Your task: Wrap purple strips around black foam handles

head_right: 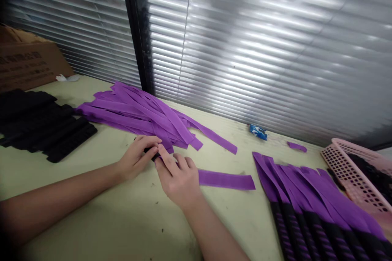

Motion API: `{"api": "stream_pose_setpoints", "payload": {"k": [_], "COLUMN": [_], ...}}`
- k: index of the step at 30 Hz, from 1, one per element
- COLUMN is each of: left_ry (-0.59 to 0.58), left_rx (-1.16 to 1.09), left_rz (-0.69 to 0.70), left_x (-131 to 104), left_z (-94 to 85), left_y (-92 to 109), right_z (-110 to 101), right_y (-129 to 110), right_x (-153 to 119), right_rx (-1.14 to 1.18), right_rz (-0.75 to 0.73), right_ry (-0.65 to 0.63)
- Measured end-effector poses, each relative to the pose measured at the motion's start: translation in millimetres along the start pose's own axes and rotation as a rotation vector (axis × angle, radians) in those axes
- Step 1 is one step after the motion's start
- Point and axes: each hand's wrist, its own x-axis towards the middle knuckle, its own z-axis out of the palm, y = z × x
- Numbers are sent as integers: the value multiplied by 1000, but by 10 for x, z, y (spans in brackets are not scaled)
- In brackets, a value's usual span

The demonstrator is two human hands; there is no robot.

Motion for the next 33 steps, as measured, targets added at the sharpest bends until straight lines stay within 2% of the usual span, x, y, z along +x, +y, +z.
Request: {"api": "stream_pose_setpoints", "payload": {"k": [9, 18, 25, 33], "left_ry": [33, 7, -41, -22], "left_rx": [-34, -32, -23, -64], "left_rz": [88, 110, 75, 95], "left_x": [-6, -15, -14, 2], "left_z": [6, 11, 15, 16], "left_y": [-23, -59, -58, -58], "right_z": [-17, -15, -6, 5], "right_y": [-14, -13, -15, -16], "right_x": [21, 13, 6, -3], "right_rx": [-20, 13, 59, 88], "right_rz": [-20, -34, -4, 7], "right_ry": [28, 18, 16, 19]}}
